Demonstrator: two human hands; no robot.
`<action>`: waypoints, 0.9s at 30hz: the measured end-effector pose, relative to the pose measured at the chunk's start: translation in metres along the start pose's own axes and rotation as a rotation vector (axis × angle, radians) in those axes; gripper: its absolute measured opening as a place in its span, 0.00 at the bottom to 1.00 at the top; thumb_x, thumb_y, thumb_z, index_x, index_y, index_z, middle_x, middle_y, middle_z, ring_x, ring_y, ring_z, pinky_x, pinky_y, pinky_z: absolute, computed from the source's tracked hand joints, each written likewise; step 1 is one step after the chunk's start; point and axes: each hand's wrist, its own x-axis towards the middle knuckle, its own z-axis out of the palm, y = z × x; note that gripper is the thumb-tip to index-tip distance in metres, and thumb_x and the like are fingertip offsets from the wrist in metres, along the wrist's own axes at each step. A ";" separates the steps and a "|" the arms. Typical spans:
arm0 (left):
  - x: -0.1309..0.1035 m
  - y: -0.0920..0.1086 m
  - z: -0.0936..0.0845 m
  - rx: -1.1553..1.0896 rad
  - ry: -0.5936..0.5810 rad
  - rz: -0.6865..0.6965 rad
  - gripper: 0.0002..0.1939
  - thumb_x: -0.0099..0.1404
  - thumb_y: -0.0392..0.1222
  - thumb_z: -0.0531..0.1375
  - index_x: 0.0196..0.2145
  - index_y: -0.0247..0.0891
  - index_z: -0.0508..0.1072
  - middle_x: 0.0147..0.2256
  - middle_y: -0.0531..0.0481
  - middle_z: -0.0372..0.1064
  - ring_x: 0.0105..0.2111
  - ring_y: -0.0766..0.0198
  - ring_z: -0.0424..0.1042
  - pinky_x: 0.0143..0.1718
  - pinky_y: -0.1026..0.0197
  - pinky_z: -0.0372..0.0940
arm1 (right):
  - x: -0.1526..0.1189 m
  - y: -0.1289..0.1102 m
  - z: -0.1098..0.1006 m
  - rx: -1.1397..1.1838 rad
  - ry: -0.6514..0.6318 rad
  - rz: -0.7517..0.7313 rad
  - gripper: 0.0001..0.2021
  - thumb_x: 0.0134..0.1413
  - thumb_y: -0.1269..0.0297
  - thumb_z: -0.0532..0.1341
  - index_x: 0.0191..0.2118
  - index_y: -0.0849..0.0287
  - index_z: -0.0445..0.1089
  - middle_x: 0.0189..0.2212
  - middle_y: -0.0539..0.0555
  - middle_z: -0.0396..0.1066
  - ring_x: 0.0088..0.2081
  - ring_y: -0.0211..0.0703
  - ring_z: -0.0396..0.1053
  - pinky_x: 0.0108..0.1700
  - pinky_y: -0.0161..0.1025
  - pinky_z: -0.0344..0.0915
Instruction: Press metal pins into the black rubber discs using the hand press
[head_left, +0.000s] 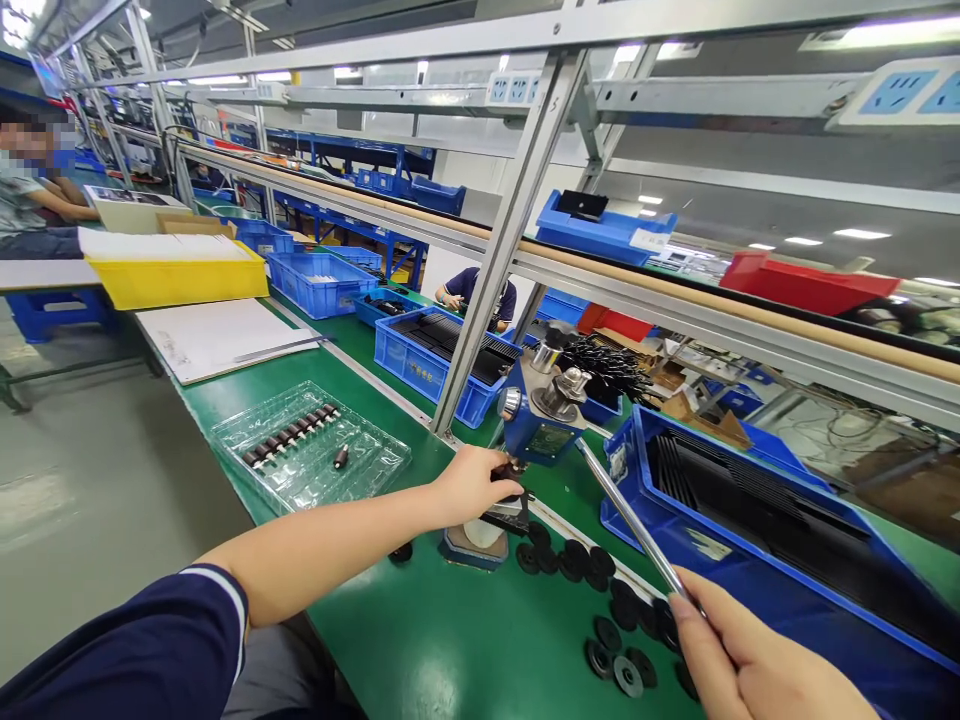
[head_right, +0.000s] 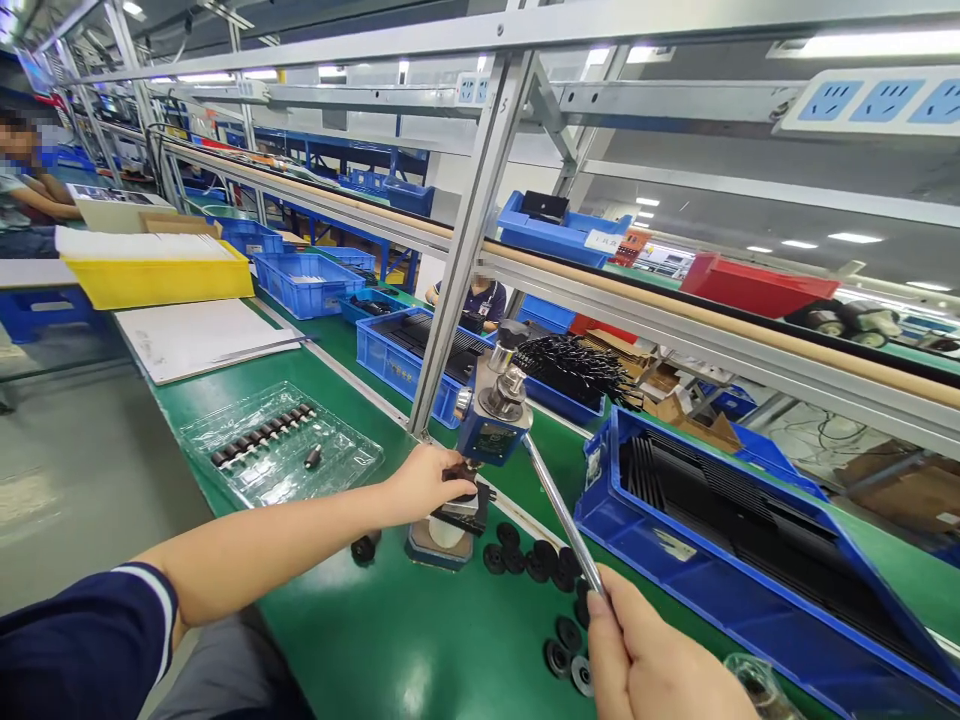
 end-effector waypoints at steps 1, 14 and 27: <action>0.000 0.000 0.000 -0.003 0.000 -0.003 0.11 0.58 0.45 0.63 0.31 0.33 0.78 0.29 0.48 0.77 0.31 0.57 0.74 0.31 0.62 0.63 | -0.001 -0.004 0.000 0.003 -0.012 0.015 0.21 0.61 0.49 0.49 0.44 0.53 0.75 0.31 0.49 0.77 0.28 0.43 0.76 0.21 0.32 0.69; -0.003 0.004 0.000 -0.021 0.004 -0.019 0.11 0.59 0.44 0.63 0.35 0.35 0.79 0.34 0.47 0.79 0.35 0.55 0.76 0.36 0.60 0.67 | -0.003 -0.030 -0.011 0.001 -0.149 0.169 0.25 0.61 0.47 0.43 0.46 0.54 0.71 0.33 0.53 0.76 0.28 0.46 0.73 0.25 0.38 0.67; -0.004 0.000 0.003 -0.019 0.014 -0.002 0.12 0.60 0.44 0.63 0.38 0.36 0.79 0.35 0.49 0.79 0.36 0.57 0.76 0.38 0.61 0.67 | -0.012 -0.032 0.008 0.107 -0.084 0.192 0.24 0.61 0.47 0.46 0.49 0.53 0.71 0.32 0.52 0.75 0.31 0.44 0.74 0.25 0.35 0.67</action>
